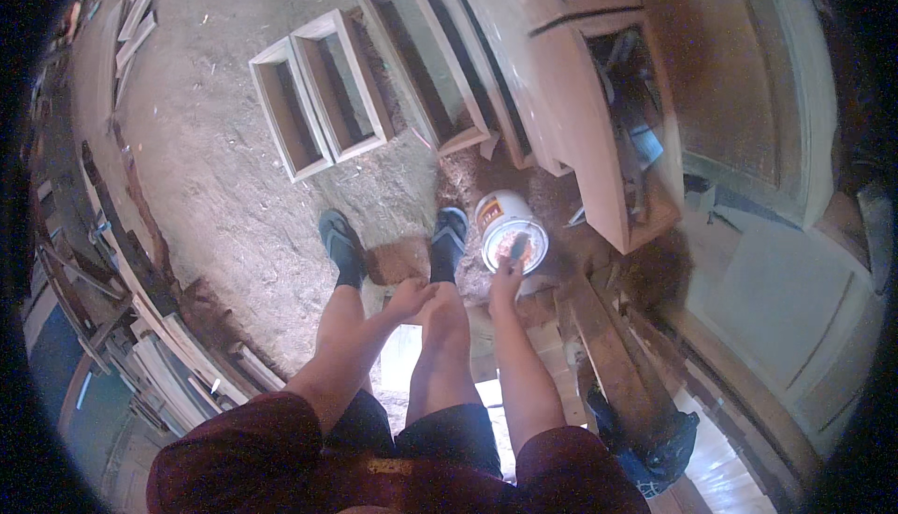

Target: The person assembles a small wooden box by hand, fitting side panels into grooves and tapping them into place. They then stand, move the box, and handle a container of wood shavings before returning to the box.

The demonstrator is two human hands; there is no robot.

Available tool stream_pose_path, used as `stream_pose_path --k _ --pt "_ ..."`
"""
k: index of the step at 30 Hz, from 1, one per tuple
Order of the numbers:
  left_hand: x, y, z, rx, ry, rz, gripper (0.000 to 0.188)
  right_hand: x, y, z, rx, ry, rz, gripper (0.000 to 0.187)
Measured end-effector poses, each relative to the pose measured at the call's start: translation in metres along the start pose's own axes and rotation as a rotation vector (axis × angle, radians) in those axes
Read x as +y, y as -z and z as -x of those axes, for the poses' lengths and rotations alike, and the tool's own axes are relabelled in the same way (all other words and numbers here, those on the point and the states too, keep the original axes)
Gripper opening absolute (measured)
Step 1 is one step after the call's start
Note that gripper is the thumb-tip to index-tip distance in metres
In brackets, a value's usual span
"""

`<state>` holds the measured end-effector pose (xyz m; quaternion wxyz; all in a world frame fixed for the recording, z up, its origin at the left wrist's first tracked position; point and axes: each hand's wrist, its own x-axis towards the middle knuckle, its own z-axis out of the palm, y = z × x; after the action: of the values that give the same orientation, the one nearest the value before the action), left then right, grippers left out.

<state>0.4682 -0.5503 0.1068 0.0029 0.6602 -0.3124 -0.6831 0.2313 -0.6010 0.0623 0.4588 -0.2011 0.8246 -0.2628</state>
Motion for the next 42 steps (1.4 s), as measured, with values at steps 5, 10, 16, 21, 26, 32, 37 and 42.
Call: stream_pose_path --k 5,10,16,21,26,32,37,42 --pt "-0.046 0.026 0.058 0.298 -0.011 0.012 0.053 -0.07 -0.081 0.071 -0.278 -0.003 0.087 0.036" --pt "-0.106 0.052 0.097 0.047 0.104 -0.129 0.055 -0.038 -0.123 0.132 -0.567 -0.241 0.097 0.043" --pt "-0.079 0.091 0.158 -0.023 0.068 0.732 0.072 0.002 -0.115 0.227 -0.964 -0.057 0.264 0.04" --pt "0.04 0.2 0.251 0.061 -0.17 0.39 0.062 -0.1 -0.148 0.294 -1.037 -0.343 0.194 0.045" --pt "-0.016 0.205 0.22 0.036 -0.107 0.407 0.065 -0.166 -0.195 0.273 -1.31 -0.052 0.683 0.042" --pt "0.0 0.231 0.233 0.234 0.077 0.735 0.062 -0.404 -0.215 0.112 -0.463 0.716 0.713 0.029" --pt "-0.044 0.227 0.235 0.365 0.239 0.878 0.059 -0.56 -0.177 -0.04 0.204 0.957 0.849 0.098" --pt "-0.044 0.216 0.244 0.433 0.317 1.297 0.063 -0.58 -0.151 -0.124 -0.155 0.813 1.039 0.07"
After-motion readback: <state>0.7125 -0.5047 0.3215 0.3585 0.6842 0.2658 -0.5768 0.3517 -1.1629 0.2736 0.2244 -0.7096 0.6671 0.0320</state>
